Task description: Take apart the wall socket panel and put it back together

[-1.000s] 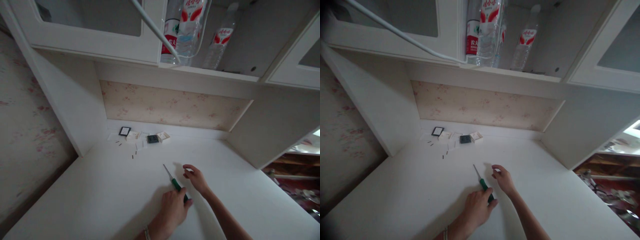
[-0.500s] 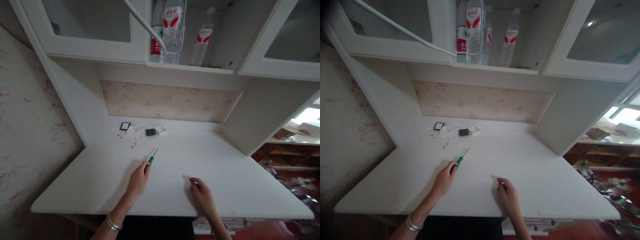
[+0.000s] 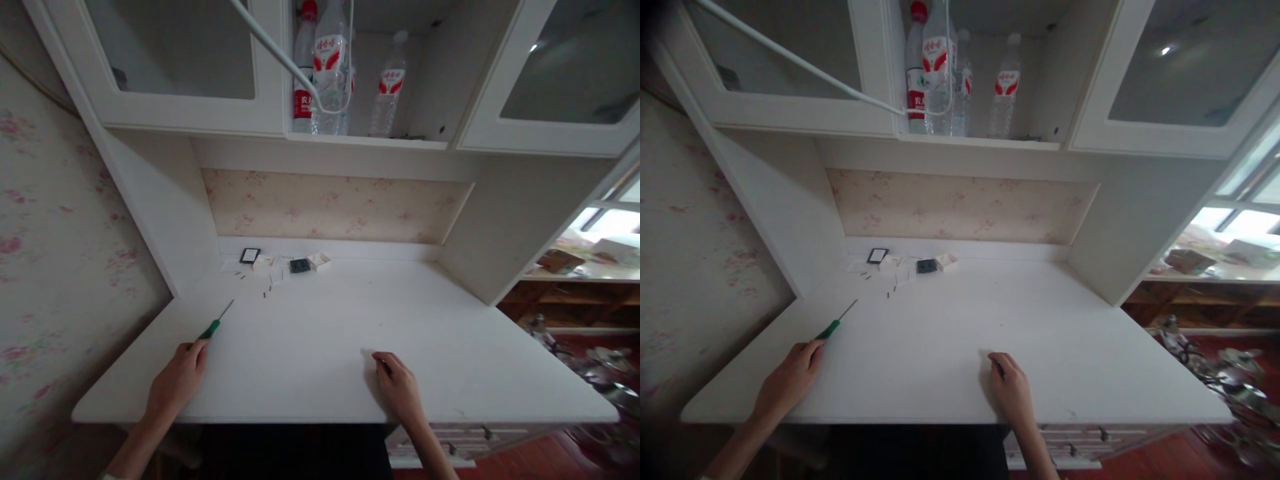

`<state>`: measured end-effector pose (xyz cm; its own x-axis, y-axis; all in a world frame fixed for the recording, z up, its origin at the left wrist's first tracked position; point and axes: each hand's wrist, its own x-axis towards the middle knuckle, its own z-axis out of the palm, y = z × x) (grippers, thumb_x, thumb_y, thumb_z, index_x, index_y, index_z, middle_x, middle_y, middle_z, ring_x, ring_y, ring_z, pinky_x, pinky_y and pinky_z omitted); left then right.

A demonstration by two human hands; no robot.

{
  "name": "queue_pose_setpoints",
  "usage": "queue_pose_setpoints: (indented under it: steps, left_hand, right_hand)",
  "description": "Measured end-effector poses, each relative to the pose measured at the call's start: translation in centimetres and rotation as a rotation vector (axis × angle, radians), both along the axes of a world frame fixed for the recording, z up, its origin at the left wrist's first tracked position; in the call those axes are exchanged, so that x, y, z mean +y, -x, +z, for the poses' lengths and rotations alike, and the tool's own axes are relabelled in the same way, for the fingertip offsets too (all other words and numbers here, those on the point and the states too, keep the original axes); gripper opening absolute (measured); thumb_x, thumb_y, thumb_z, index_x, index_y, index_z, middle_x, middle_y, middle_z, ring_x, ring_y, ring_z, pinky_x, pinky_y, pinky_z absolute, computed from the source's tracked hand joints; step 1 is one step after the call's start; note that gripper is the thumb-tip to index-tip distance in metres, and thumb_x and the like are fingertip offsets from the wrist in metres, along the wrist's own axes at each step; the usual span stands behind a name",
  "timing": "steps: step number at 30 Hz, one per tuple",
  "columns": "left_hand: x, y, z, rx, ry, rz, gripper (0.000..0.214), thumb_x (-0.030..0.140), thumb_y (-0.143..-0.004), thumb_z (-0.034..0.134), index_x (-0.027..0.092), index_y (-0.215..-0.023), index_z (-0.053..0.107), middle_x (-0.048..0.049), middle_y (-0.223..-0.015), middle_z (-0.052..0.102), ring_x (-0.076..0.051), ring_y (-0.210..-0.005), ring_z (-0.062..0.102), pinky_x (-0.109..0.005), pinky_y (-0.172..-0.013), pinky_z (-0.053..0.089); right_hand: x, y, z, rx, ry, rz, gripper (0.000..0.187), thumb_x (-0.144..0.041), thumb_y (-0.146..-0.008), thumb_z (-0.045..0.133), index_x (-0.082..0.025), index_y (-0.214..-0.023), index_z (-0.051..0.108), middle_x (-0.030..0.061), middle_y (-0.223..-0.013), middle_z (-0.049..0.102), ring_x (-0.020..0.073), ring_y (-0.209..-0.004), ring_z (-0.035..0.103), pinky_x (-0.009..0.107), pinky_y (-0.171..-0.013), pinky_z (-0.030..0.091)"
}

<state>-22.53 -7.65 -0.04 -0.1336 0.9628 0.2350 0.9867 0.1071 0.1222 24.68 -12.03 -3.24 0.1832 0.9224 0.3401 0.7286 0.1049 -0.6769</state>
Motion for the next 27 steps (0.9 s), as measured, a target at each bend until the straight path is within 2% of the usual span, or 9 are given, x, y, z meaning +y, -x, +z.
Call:
queue_pose_setpoints:
  steps: [4,10,15,21,25,27]
  left_hand:
    - [-0.1,-0.3,-0.1,0.084,0.009,0.051,0.036,0.033,-0.094,0.033,0.026,-0.126,0.049,-0.0076,-0.115,0.056,-0.019,-0.079,0.063,-0.026,-0.061,0.044]
    - [-0.4,-1.3,0.5,0.13,-0.065,0.104,0.041,0.036,-0.092,0.037,0.019,-0.128,0.045,-0.0107,-0.11,0.056,-0.02,-0.077,0.062,-0.027,-0.06,0.043]
    - [-0.8,-1.7,0.7,0.136,-0.125,0.138,0.044,0.038,-0.091,0.036,0.017,-0.129,0.042,-0.0136,-0.119,0.049,-0.02,-0.075,0.061,-0.028,-0.058,0.043]
    - [-0.8,-1.4,0.6,0.102,-0.121,0.135,0.045,0.042,-0.091,0.034,0.016,-0.126,0.045,-0.014,-0.117,0.047,-0.018,-0.066,0.06,-0.03,-0.055,0.043]
    - [-1.3,-1.4,0.6,0.118,-0.196,0.147,0.046,0.043,-0.091,0.034,0.015,-0.126,0.045,-0.0145,-0.117,0.048,-0.019,-0.065,0.059,-0.028,-0.05,0.039]
    - [-1.6,-1.7,0.5,0.107,-0.239,0.159,0.042,0.041,-0.091,0.035,0.014,-0.118,0.05,-0.0135,-0.113,0.051,-0.02,-0.069,0.06,-0.027,-0.05,0.038]
  right_hand:
    - [0.0,0.0,0.0,0.007,-0.01,-0.003,0.028,-0.033,-0.085,0.042,-0.022,-0.092,0.066,0.0078,-0.097,0.068,0.0214,-0.088,0.063,0.031,-0.079,0.048]
    - [0.1,0.0,0.1,0.019,-0.007,0.003,0.028,-0.032,-0.085,0.042,-0.022,-0.093,0.066,0.0076,-0.097,0.068,0.0215,-0.088,0.063,0.032,-0.08,0.048]
    - [0.2,0.0,0.4,0.023,0.028,-0.01,0.029,-0.033,-0.084,0.042,-0.021,-0.091,0.067,0.0084,-0.098,0.068,0.0223,-0.089,0.063,0.033,-0.08,0.048]
    - [0.2,0.0,0.5,0.018,0.014,0.001,0.028,-0.029,-0.083,0.042,-0.021,-0.09,0.067,0.0074,-0.095,0.069,0.0212,-0.086,0.063,0.031,-0.079,0.048]
    - [-0.1,0.1,0.7,0.017,-0.005,-0.003,0.028,-0.029,-0.083,0.042,-0.021,-0.09,0.067,0.0075,-0.095,0.069,0.0212,-0.087,0.063,0.031,-0.079,0.047]
    - [-0.4,0.3,0.9,0.022,-0.025,-0.001,0.028,-0.032,-0.084,0.042,-0.02,-0.091,0.066,0.0081,-0.095,0.068,0.0207,-0.084,0.063,0.031,-0.077,0.047]
